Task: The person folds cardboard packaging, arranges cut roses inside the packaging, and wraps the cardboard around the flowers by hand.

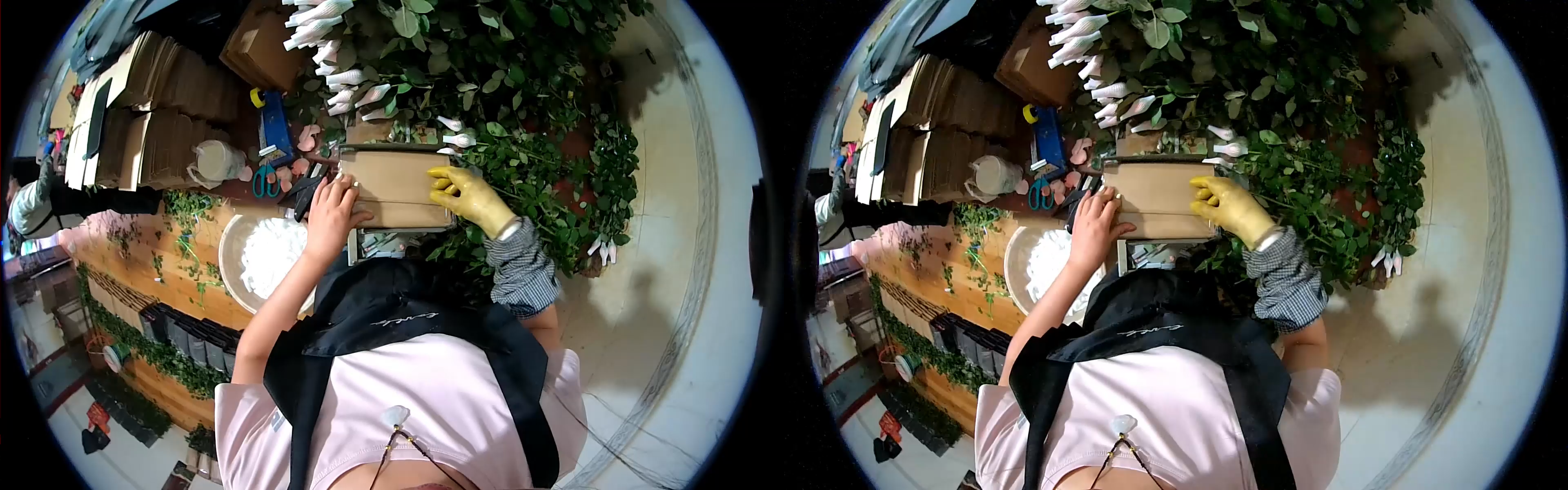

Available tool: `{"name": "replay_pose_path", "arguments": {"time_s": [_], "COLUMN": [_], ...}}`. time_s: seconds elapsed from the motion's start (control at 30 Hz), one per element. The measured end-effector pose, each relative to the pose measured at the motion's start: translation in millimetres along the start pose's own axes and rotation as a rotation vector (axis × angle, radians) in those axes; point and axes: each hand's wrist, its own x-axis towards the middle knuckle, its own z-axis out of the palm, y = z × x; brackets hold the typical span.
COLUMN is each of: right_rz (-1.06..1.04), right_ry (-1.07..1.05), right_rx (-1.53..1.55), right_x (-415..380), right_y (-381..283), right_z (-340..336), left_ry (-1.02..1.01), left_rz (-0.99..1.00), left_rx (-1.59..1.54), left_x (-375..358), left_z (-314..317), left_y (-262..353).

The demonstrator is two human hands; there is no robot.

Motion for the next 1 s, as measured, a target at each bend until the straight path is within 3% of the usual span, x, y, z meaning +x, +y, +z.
{"name": "replay_pose_path", "arguments": {"time_s": [0.03,0.1,0.17,0.23,0.27,0.37,0.4,0.43,0.5,0.57,0.63,0.7,0.73,0.77,0.83,0.87,0.9,0.97,1.0], "right_rz": [0.006,-0.235,-0.356,-0.085,-0.404,-0.449,-0.401,-0.398,-0.389,-0.359,-0.305,-0.354,-0.322,-0.318,-0.185,-0.262,-0.258,-0.308,-0.308], "right_ry": [-0.01,0.103,0.125,-0.273,-0.103,-0.13,-0.146,-0.168,-0.164,-0.2,-0.23,-0.208,-0.216,-0.217,-0.319,-0.261,-0.254,-0.193,-0.189], "right_rx": [-0.003,-0.218,-0.064,-0.343,-0.618,-0.582,-0.465,-0.472,-0.447,-0.417,-0.402,-0.341,-0.319,-0.325,-0.355,-0.365,-0.366,-0.37,-0.366], "right_x": [2.9,19.4,42.5,48.7,50.4,43.5,43.2,44.3,47.5,53.0,52.9,54.7,53.5,53.8,55.5,54.3,54.8,52.8,52.2], "right_y": [-17.8,-62.1,-76.7,-68.2,-49.6,-51.7,-57.6,-61.7,-54.5,-54.3,-51.7,-48.0,-50.2,-53.6,-61.0,-52.0,-49.5,-48.0,-49.1], "right_z": [-2.7,1.8,33.3,58.7,75.8,69.7,67.3,64.0,66.6,66.3,64.2,66.1,64.6,63.1,61.4,65.7,66.6,69.4,69.7], "left_ry": [-0.033,0.025,0.024,0.02,0.022,-0.017,0.157,0.257,0.261,0.044,-0.25,-0.4,-0.351,-0.421,-0.509,-0.583,-0.526,-0.337,-0.153], "left_rz": [-0.09,-0.087,-0.107,-0.133,-0.141,-0.329,-0.514,-0.613,-0.623,-0.456,-0.466,-0.45,-0.309,-0.352,-0.538,-0.713,-0.81,-0.813,-0.714], "left_rx": [-0.004,0.073,0.128,0.174,0.165,-0.08,-0.533,-0.533,-0.238,-0.034,0.28,0.291,0.302,0.155,-0.439,-0.868,-1.157,-1.149,-0.894], "left_x": [-6.8,-10.4,-9.3,-13.1,-18.4,-45.7,-58.7,-71.0,-77.6,-65.9,-41.5,-28.0,-21.8,-16.6,-24.3,-28.3,-30.4,-33.8,-42.0], "left_z": [4.6,7.1,4.2,0.6,2.0,14.9,35.3,48.8,52.8,41.0,30.2,34.0,27.9,19.6,26.4,25.7,7.8,-16.1,-9.5], "left_y": [3.0,8.8,11.6,13.2,11.5,-13.0,-36.7,-61.4,-97.6,-115.1,-119.5,-136.7,-139.5,-140.3,-158.0,-158.7,-140.4,-93.2,-76.4]}}
